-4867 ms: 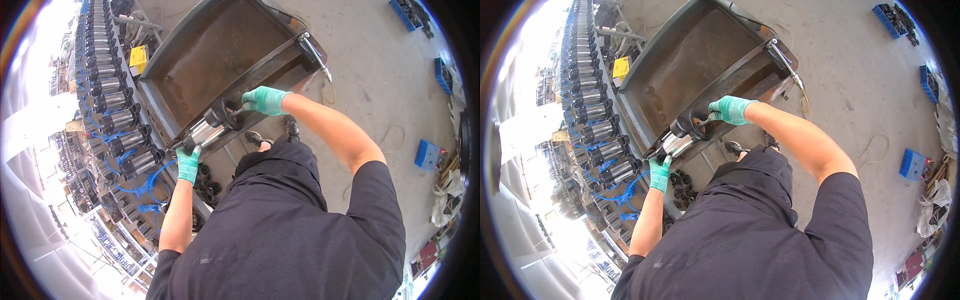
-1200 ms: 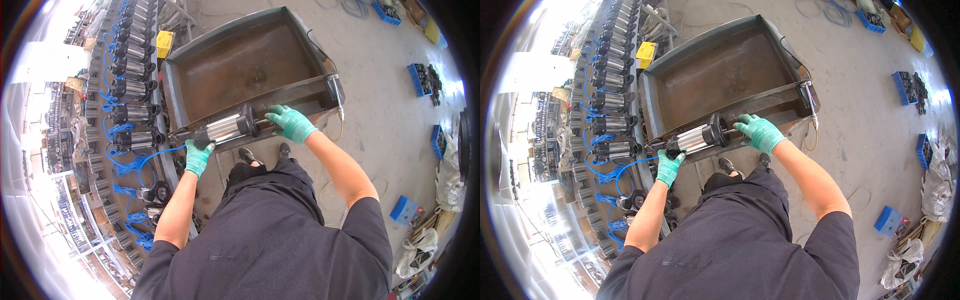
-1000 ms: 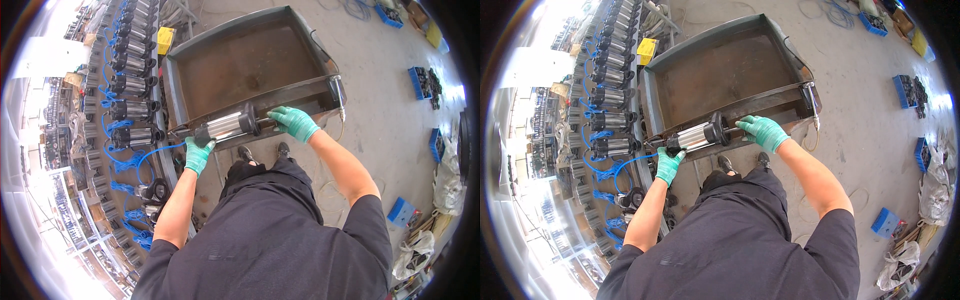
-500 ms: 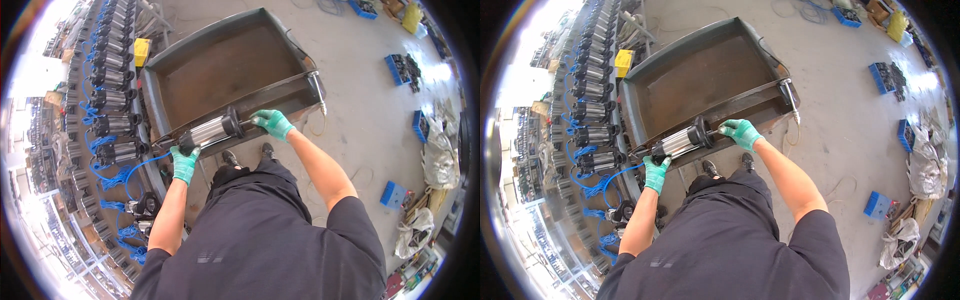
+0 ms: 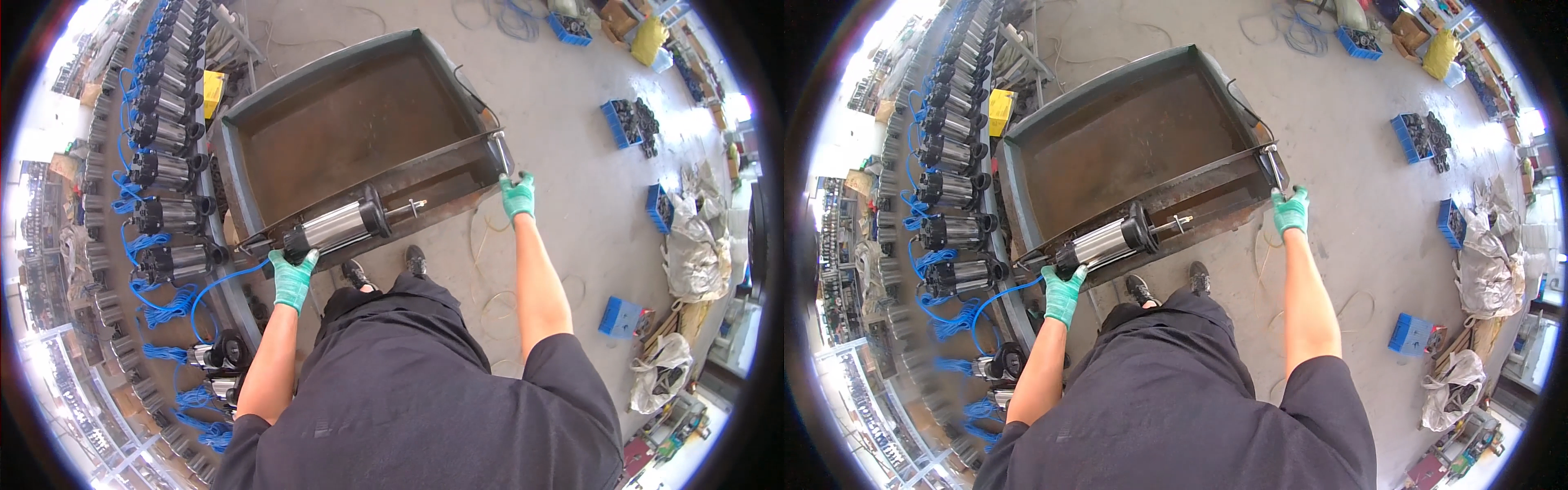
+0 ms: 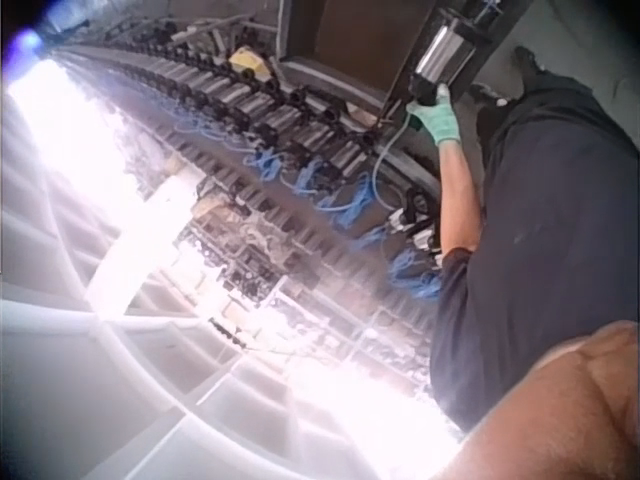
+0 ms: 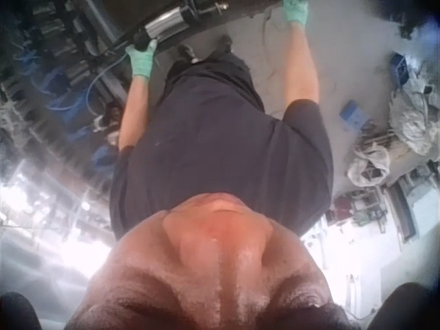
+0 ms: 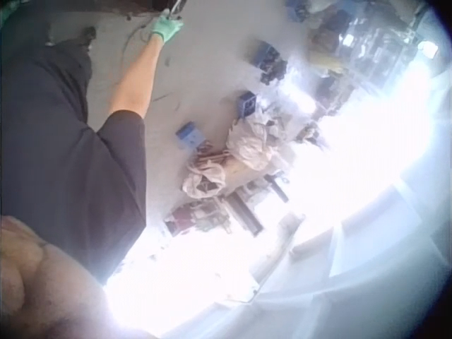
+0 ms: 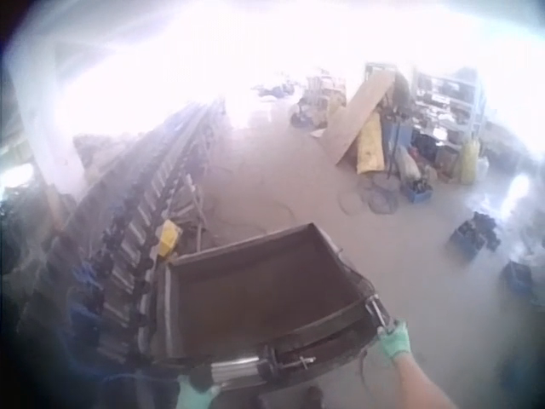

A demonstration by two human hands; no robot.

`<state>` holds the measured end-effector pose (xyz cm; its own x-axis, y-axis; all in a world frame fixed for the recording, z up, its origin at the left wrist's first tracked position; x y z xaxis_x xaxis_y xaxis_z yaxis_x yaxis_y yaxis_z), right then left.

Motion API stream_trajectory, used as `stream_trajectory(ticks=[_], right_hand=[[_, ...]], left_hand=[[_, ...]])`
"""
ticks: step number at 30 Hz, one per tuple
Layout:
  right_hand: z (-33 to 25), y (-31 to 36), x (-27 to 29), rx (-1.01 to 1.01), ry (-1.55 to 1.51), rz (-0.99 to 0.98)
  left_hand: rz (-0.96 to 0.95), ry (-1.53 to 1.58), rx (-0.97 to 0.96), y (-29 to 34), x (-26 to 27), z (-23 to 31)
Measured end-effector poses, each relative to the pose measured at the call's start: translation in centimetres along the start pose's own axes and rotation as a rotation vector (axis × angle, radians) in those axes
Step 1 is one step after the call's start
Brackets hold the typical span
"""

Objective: The person, wearing gloves, places a water pump into a testing tank of water, rotates it to submerge different sides, and then lifts it out to place it back onto a rack with other pumps.

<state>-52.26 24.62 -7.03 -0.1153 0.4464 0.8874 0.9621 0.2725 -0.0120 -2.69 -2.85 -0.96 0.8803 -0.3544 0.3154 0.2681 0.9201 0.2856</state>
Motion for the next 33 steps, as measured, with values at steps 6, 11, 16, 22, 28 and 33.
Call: stream_trajectory(ticks=[6,11,16,22,28,33], right_hand=[[-5.3,-4.2,-0.3,-0.122,-0.090,-0.336],[-8.3,-7.0,-0.7,-0.154,-0.056,-0.230],[-15.3,1.8,3.8,0.145,-0.467,-0.498],[-15.0,9.5,0.1,-0.131,-0.598,-0.898],[-15.5,10.4,-2.7,-0.146,-0.749,-0.979],[-15.6,10.6,-3.1,-0.160,-0.791,-0.977]], left_hand=[[0.016,0.018,-0.013,0.1,0.2,0.0],[-0.014,-0.015,0.015,0.3,-0.2,1.1],[0.001,-0.069,0.019,0.1,0.1,2.0],[0.011,-0.154,0.004,0.2,0.2,2.4],[0.009,-0.203,0.023,0.0,0.4,2.2],[0.018,-0.251,0.011,-0.1,0.6,2.1]])
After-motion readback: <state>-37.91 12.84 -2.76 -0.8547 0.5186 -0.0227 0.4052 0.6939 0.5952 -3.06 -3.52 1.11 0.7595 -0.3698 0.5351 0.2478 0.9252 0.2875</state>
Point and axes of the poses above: each hand's wrist, its own y-axis away from the middle knuckle, its own x-axis out of the back of the hand, z = x × y, the point moved 4 cm from there along -y, towards the middle knuckle, and after that the axes turned 14 degrees about y, right-handed, at the moved point
